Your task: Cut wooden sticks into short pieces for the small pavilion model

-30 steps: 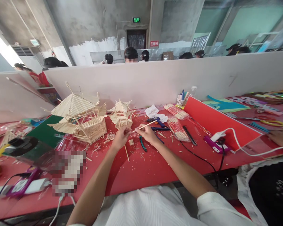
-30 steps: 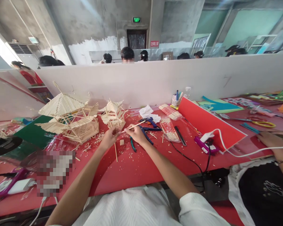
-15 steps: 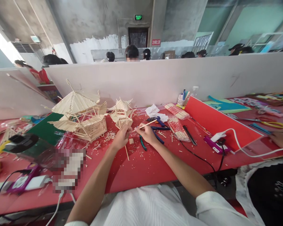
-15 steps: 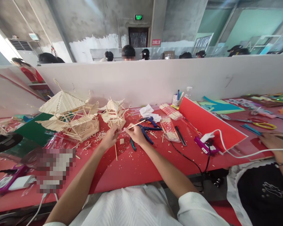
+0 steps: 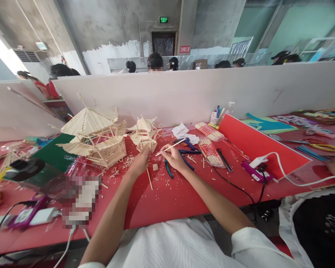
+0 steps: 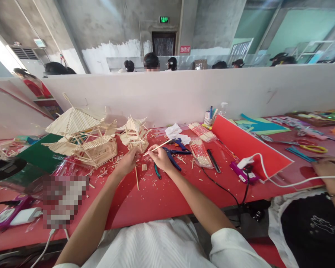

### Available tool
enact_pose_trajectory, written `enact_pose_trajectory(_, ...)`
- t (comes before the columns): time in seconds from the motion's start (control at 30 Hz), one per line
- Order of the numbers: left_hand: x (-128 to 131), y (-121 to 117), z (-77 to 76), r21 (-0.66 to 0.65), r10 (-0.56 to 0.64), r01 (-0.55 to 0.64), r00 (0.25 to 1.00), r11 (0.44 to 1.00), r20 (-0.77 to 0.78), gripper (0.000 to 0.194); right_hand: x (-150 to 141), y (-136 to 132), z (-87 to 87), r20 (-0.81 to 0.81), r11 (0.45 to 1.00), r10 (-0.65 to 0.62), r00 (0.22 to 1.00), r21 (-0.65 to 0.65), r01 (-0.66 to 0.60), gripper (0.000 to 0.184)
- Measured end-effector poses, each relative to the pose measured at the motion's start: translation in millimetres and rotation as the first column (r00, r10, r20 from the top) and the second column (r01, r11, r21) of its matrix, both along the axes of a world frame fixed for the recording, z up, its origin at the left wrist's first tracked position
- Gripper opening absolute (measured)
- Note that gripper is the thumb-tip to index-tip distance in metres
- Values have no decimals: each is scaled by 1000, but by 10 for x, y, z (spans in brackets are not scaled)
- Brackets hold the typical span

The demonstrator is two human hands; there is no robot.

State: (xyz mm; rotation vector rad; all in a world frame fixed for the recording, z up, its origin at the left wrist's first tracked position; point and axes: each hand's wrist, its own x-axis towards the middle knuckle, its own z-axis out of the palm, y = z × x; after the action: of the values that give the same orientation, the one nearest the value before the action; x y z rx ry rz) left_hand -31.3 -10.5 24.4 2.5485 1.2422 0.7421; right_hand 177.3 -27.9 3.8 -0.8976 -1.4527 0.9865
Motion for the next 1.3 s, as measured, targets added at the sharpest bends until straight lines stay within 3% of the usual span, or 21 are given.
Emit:
enact_pose_trajectory(0.07,-63,-7,42,-3,211,-214,965,977,-154,29,-12,-6,-1,-20,1000,21,1000,3,-21,31)
enact_pose_trajectory(0.17,-160,-34,120,15,447,-465,840,885,-308,34,-19,-8,-19,-10,999,41,999,19,-40,29)
enact_pose_trajectory(0.27,-244,-66,184,29,546,-574,761,818,-349,33,-18,-11,-34,2,998,53,999,33,-53,29)
enact_pose_trajectory(0.37,-307,-68,199,57,571,-592,741,804,-352,32,-13,-21,-29,-9,997,73,997,34,-73,28)
enact_pose_trajectory(0.5,-335,15,129,57,496,-505,809,861,-315,30,-10,-36,2,28,995,80,996,50,-81,26)
enact_pose_trajectory(0.57,-309,68,63,35,352,-356,897,934,-268,28,-11,-41,19,67,995,68,995,64,-73,22)
enact_pose_trajectory(0.63,-259,103,-12,-7,133,-138,969,990,-210,22,-13,-49,36,108,996,46,993,74,-54,17)
enact_pose_trajectory(0.73,-175,106,-123,-52,-166,161,979,986,-120,22,-24,-71,68,141,997,31,989,67,-40,14)
enact_pose_trajectory(0.8,-135,90,-179,-62,-246,241,966,969,-85,29,-39,-96,98,128,997,56,990,38,-62,15)
enact_pose_trajectory(1.03,-89,67,-212,-91,-262,251,952,964,-158,42,-67,-159,182,98,997,72,993,14,-74,19)
enact_pose_trajectory(1.17,-92,78,-230,-95,-255,241,949,966,-187,42,-45,-127,144,132,998,51,990,21,-54,21)
enact_pose_trajectory(1.3,-100,69,-194,-53,-223,218,965,975,-136,44,-32,-78,85,56,994,98,994,-45,-96,25)
